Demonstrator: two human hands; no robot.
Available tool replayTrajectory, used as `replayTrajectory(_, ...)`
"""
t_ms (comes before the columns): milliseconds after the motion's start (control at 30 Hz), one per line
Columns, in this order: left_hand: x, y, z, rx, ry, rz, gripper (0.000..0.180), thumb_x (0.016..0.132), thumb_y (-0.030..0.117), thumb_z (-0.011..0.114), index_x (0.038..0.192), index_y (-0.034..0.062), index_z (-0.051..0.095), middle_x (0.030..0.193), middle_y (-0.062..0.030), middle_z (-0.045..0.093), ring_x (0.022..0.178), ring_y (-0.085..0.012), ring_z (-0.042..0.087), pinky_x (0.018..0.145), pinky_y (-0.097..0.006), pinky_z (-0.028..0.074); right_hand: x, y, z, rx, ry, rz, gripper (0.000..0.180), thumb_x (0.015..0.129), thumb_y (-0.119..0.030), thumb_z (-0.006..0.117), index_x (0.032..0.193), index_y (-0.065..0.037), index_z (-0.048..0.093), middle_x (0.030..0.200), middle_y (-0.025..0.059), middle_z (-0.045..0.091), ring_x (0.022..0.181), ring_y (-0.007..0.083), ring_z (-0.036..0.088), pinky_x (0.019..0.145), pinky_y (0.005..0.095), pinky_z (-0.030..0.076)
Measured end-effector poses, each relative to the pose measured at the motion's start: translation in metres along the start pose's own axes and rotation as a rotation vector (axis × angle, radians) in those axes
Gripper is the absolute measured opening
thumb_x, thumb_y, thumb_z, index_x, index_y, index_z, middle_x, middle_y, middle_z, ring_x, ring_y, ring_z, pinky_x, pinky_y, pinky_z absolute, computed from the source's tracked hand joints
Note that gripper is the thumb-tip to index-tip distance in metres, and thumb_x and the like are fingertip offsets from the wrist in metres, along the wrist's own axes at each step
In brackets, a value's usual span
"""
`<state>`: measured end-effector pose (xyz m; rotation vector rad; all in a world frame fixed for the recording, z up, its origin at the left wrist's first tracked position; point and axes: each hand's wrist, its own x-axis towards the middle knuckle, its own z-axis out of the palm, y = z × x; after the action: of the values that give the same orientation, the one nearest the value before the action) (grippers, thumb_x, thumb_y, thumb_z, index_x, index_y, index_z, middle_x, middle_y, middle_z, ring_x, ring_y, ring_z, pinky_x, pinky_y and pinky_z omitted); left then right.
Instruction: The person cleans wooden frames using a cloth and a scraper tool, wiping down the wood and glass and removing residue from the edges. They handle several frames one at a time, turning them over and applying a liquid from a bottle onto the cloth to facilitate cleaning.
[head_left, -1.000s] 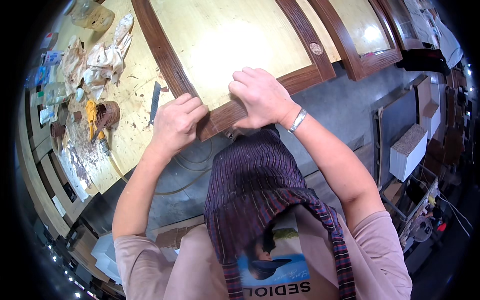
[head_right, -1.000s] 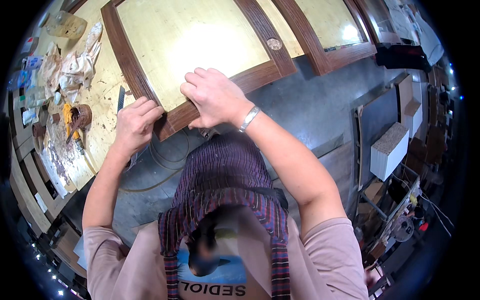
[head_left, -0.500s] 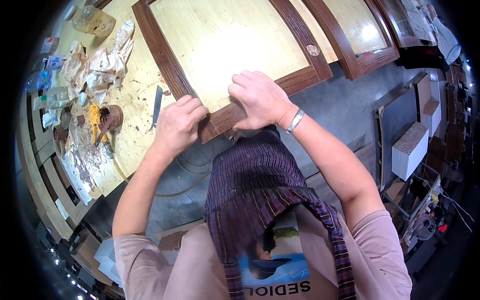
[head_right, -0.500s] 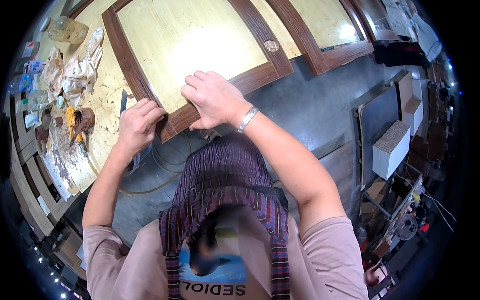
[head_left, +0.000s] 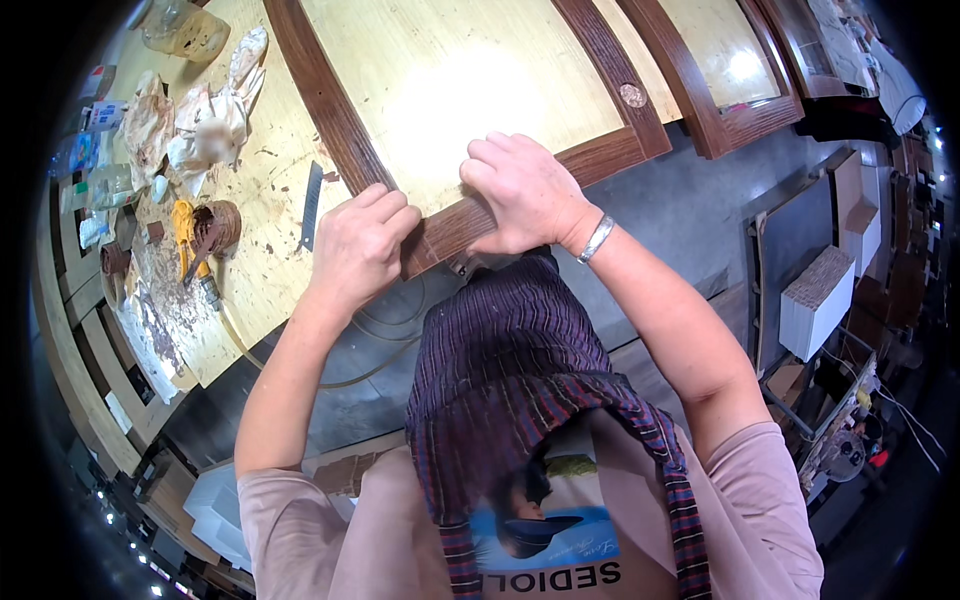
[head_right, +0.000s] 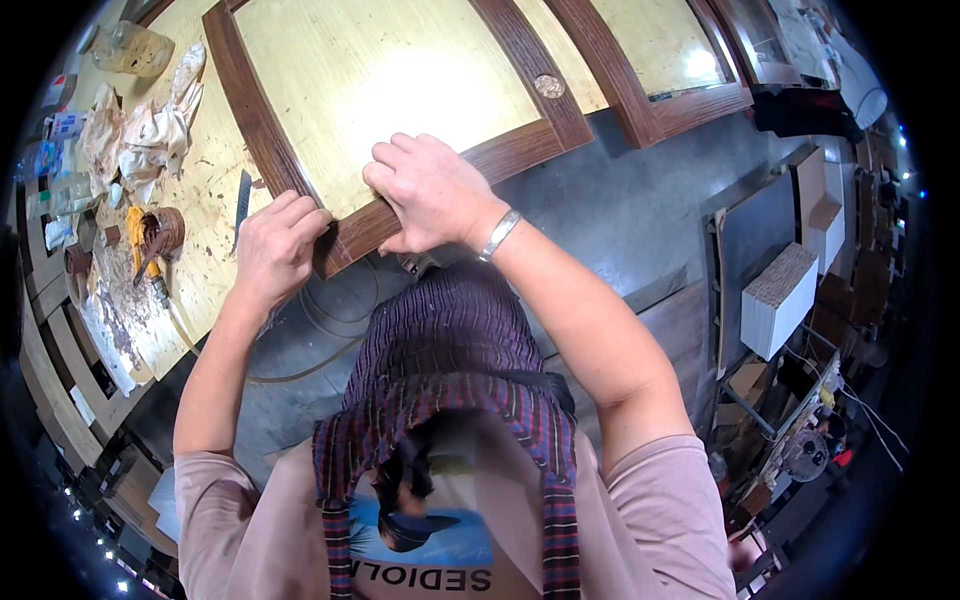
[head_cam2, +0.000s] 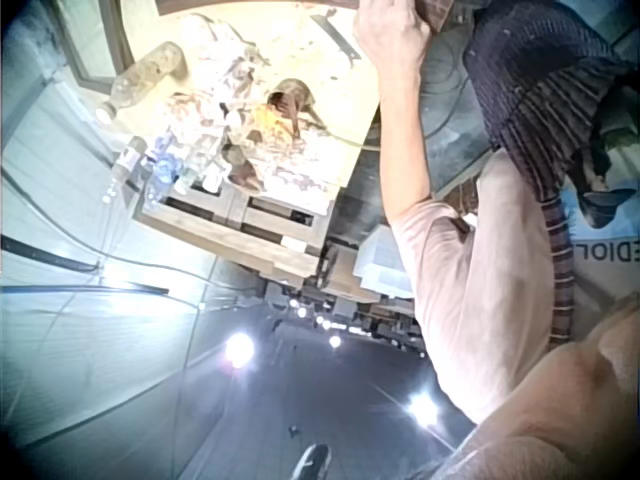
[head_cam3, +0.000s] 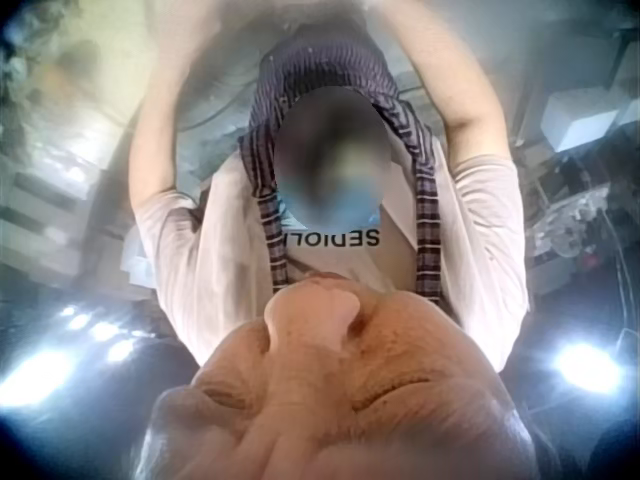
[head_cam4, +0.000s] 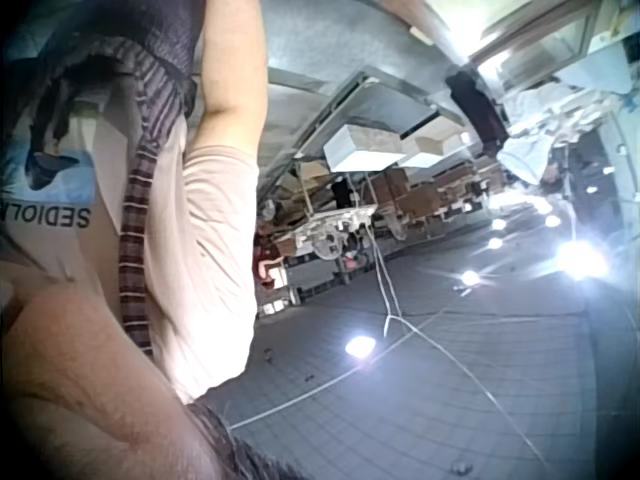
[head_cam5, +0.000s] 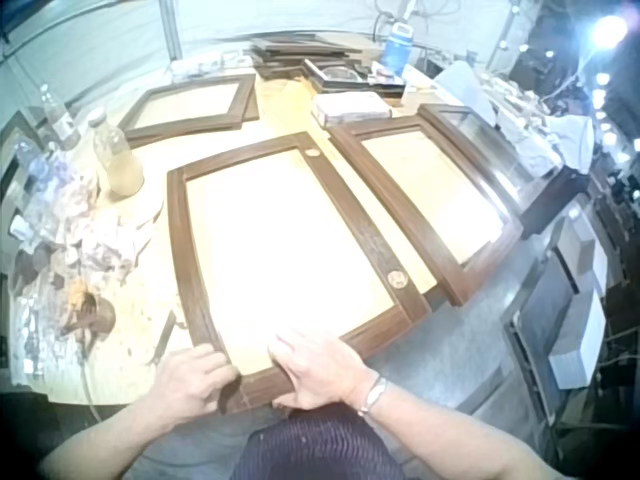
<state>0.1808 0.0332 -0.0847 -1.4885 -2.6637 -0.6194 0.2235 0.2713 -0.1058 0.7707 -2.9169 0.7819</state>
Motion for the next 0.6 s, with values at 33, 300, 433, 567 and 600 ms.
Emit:
replayTrajectory(33,0.0,-0.001,0.0,-0.002,0.001,0.012,0.009,0.068,0.003,0.063,0.075,0.0078,0.059,0.071,-0.0047,0.052,0.072,-0.0216,0.059,0.057,-0.035,0.05,0.0,0.0,0.0,0.004,0.005,-0.002,0.06,0.05,-0.042,0.09,0.09,-0.008,0.06,0.092,0.0065,0.056,0.09,0.0253,0.057,0.076,0.0376,0.047)
replayTrajectory(300,0.0,-0.002,-0.001,-0.036,-0.035,0.03,0.014,0.069,-0.001,0.063,0.081,0.0058,0.063,0.074,-0.0067,0.055,0.072,-0.0248,0.059,0.059,-0.038,0.05,0.001,0.0,0.001,-0.015,-0.011,0.021,0.06,0.05,-0.042,0.09,0.09,-0.008,0.061,0.092,0.0065,0.056,0.09,0.0251,0.057,0.076,0.0377,0.047)
replayTrajectory(433,-0.003,0.005,-0.002,-0.013,-0.036,-0.006,0.017,0.07,-0.001,0.064,0.085,0.0045,0.064,0.076,-0.0081,0.056,0.073,-0.0261,0.06,0.06,-0.039,0.05,0.001,-0.001,0.001,-0.008,-0.007,0.013,0.061,0.05,-0.042,0.09,0.09,-0.008,0.061,0.092,0.0067,0.056,0.09,0.0251,0.057,0.077,0.0377,0.047)
replayTrajectory(567,-0.006,0.01,-0.001,0.01,-0.012,-0.08,0.015,0.073,0.001,0.067,0.087,0.0042,0.065,0.079,-0.0082,0.057,0.075,-0.0268,0.06,0.062,-0.039,0.05,0.002,-0.002,0.0,-0.005,-0.021,0.025,0.061,0.05,-0.043,0.091,0.091,-0.007,0.061,0.092,0.0069,0.057,0.09,0.0253,0.057,0.077,0.0376,0.047)
replayTrajectory(600,-0.006,0.011,0.001,0.002,-0.003,-0.108,0.014,0.074,0.001,0.068,0.088,0.0041,0.065,0.079,-0.0084,0.058,0.076,-0.0271,0.06,0.063,-0.04,0.05,0.001,-0.003,0.0,-0.008,-0.022,0.027,0.061,0.051,-0.043,0.091,0.091,-0.007,0.061,0.093,0.0069,0.057,0.091,0.0254,0.057,0.077,0.0376,0.047)
